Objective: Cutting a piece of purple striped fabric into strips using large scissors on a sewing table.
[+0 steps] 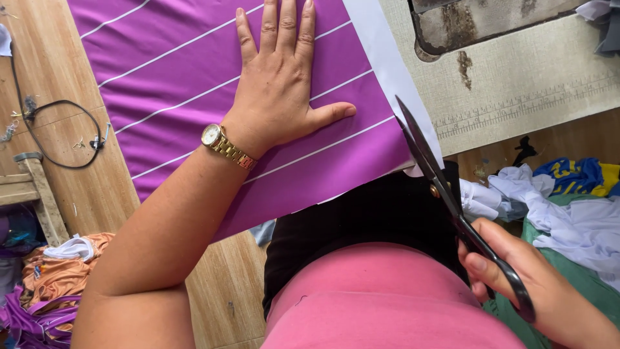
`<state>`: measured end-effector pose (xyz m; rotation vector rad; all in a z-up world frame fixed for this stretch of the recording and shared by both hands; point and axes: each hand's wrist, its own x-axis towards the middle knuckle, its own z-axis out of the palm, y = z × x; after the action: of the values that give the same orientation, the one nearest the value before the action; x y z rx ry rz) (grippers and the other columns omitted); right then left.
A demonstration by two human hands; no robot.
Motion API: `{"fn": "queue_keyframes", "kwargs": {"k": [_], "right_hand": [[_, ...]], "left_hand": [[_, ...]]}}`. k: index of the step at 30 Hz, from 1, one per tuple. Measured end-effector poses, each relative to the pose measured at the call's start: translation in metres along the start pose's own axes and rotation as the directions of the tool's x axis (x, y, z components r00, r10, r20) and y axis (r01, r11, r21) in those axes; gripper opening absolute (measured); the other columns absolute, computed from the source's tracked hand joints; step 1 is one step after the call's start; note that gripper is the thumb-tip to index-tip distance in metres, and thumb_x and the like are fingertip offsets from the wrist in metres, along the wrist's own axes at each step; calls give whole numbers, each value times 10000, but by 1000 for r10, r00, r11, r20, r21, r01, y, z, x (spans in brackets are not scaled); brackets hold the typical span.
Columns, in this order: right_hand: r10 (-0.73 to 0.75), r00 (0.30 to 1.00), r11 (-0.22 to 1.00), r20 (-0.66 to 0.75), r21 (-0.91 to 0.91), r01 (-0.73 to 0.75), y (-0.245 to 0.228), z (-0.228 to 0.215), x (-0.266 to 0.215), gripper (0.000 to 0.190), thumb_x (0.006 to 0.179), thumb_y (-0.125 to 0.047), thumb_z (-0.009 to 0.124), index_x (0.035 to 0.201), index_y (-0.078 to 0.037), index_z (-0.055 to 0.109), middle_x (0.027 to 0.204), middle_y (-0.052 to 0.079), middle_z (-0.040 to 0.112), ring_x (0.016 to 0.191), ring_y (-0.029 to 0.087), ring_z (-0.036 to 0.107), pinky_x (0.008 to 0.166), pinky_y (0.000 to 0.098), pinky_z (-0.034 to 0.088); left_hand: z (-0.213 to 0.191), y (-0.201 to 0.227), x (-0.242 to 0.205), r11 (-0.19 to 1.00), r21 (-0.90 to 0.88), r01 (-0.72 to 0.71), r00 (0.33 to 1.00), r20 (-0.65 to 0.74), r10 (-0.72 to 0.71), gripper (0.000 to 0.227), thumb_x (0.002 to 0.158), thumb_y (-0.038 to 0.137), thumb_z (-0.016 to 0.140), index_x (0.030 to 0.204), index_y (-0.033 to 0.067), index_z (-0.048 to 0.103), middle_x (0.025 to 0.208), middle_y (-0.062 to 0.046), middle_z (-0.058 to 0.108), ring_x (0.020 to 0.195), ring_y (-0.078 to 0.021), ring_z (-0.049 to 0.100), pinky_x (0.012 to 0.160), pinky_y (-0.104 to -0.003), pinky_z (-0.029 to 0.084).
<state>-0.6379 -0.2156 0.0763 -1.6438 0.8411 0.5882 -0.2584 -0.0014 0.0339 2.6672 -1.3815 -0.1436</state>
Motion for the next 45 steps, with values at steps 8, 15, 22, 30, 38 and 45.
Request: {"fn": "queue_keyframes", "kwargs": {"k": [8, 15, 22, 30, 38, 45], "right_hand": [[-85, 996, 995, -34, -60, 83, 0, 12, 29, 288, 1012, -363, 694, 992, -75, 693, 754, 74, 620, 585, 191, 674, 552, 353, 573], [-70, 996, 997, -58, -46, 67, 5, 12, 29, 310, 1018, -358, 713, 941, -67, 640, 639, 112, 601, 542, 211, 629, 533, 371, 524], [-95, 995, 995, -29, -34, 94, 2, 19, 24, 291, 1016, -371, 696, 980, -85, 665, 771, 53, 588, 603, 181, 640, 564, 348, 564], [-54, 995, 994, -84, 87, 61, 3, 21, 25, 258, 1032, -237, 756, 922, -45, 622, 697, 85, 540, 476, 224, 575, 458, 370, 482], [-68, 995, 988, -79, -144, 56, -35, 23, 54, 328, 1022, -429, 656, 957, -110, 617, 603, 113, 672, 528, 194, 645, 538, 346, 477], [-160, 986, 987, -37, -4, 160, -25, 18, 54, 296, 1058, -360, 650, 964, -82, 605, 772, 50, 570, 563, 169, 633, 541, 331, 552]], "left_hand": [[-3, 3, 1, 1000, 6, 21, 999, 47, -21, 1445, 875, 1073, 468, 1766, 12, 57, 1834, -274, 25, 1669, -473, -52, 1280, -740, -95], [-1, 1, 3, 1000, 6, 19, 998, 65, -19, 1457, 860, 1092, 445, 1763, 25, 33, 1840, -270, 22, 1675, -470, -52, 1273, -735, -108], [0, 2, 1, 1000, 5, 5, 1000, 26, -5, 1452, 868, 1078, 486, 1763, 7, 82, 1830, -278, 63, 1668, -489, -14, 1271, -753, -76], [-7, 6, -2, 1000, 13, 12, 1000, 17, -12, 1443, 878, 1068, 477, 1769, -4, 104, 1821, -287, 48, 1663, -484, -22, 1289, -745, -59], [-15, 11, -3, 998, 44, 52, 996, 75, -55, 1440, 869, 1078, 375, 1772, 7, 41, 1819, -271, -40, 1672, -447, -81, 1314, -721, -75], [-14, 10, -4, 999, 13, 44, 996, 76, -45, 1460, 865, 1087, 378, 1785, 5, 41, 1814, -262, -76, 1678, -435, -101, 1315, -726, -94]]}}
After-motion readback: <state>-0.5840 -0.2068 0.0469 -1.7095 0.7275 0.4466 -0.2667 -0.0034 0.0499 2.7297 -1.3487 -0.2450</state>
